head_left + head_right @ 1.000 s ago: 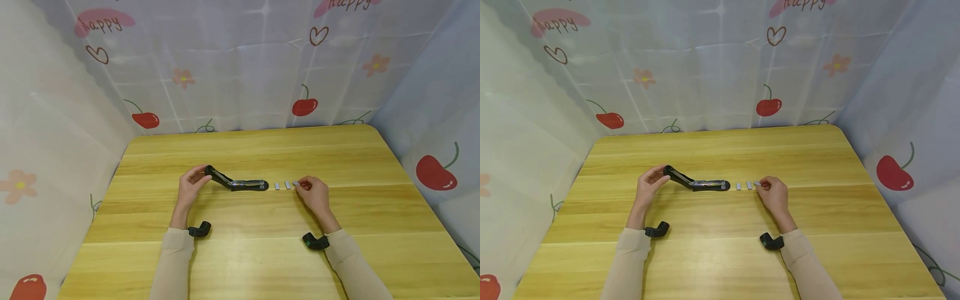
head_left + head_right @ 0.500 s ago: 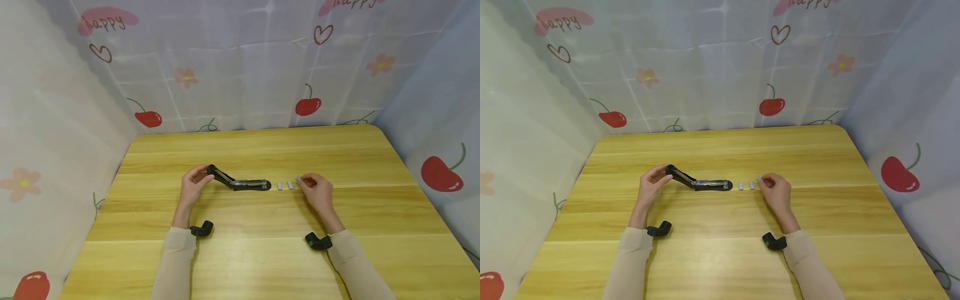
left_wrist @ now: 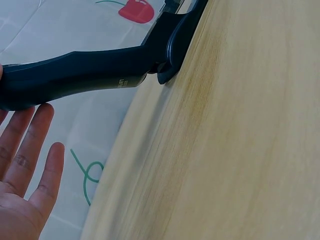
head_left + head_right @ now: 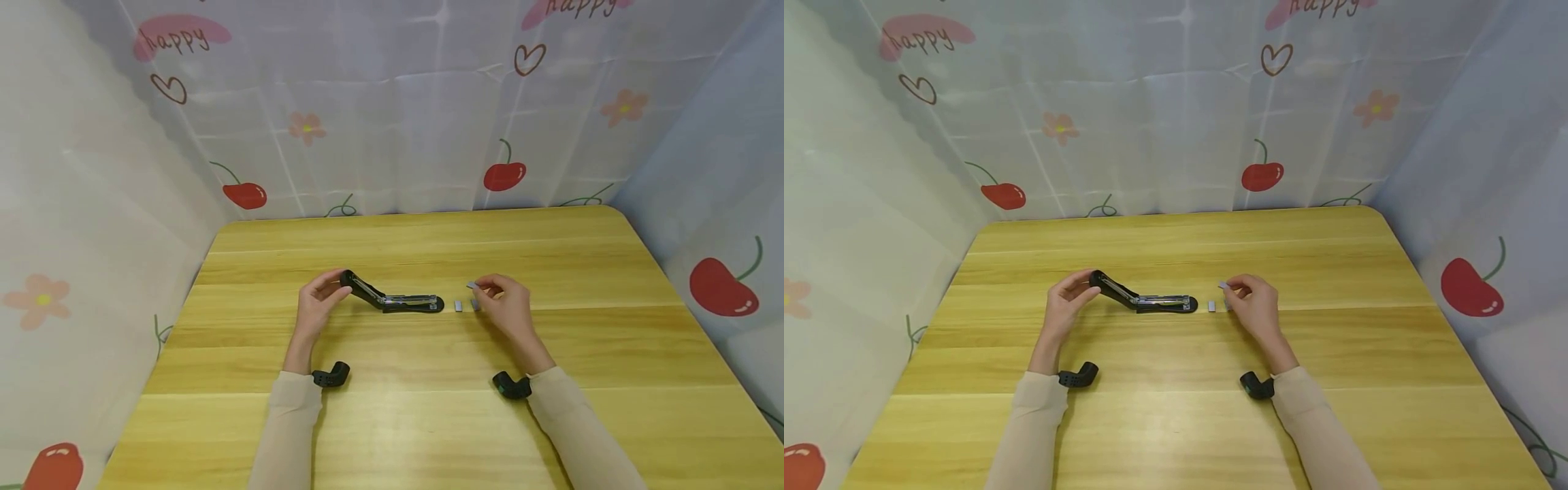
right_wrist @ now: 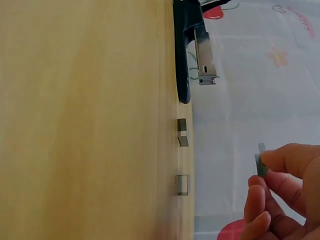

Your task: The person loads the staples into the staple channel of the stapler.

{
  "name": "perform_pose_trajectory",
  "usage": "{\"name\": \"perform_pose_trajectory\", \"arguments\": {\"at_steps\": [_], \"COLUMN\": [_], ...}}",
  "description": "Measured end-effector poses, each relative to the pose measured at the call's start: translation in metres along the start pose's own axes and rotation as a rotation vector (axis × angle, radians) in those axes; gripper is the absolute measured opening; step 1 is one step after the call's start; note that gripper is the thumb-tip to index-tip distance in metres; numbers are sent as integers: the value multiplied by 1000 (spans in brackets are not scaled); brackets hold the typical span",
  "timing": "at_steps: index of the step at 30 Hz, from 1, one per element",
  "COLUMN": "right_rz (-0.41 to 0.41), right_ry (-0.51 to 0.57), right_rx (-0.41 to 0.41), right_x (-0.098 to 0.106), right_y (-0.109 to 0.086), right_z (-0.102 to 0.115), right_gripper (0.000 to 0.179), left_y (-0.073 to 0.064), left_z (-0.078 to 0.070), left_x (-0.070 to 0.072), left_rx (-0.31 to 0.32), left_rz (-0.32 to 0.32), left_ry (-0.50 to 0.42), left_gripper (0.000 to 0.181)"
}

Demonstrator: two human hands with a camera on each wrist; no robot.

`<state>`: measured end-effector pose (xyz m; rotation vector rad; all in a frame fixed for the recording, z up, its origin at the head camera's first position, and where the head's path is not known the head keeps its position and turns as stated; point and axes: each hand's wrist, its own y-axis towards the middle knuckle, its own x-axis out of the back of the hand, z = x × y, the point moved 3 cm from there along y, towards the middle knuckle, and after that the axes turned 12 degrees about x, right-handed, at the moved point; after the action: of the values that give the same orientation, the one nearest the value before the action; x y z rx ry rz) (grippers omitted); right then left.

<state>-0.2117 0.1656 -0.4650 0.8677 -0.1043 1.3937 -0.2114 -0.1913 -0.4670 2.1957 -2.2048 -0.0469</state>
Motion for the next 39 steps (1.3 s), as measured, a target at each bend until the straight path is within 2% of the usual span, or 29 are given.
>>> {"name": "perform_pose_trajectory", "arguments": {"at_steps": [8,16,25,39], "right_rz": [102,156,245,339], "right_ry": [31,15,33,-58], "right_rx": [65,158,138,173], "right_x": [-21,-45,-67,-89], "right_y": [13,22,24,26], "right_z": [22,38,51,55], "right_gripper": [11,10,9,11], "left_y": [0,1,1,1], "left_z": [0,1,1,0], "left_x": [0,0,0,0], "left_rx": [2,6,-4,0], "left_rz": [2,4,13,2], "left_ry": [-17,-14,-11,5], "left_gripper": [36,38,39,37]}}
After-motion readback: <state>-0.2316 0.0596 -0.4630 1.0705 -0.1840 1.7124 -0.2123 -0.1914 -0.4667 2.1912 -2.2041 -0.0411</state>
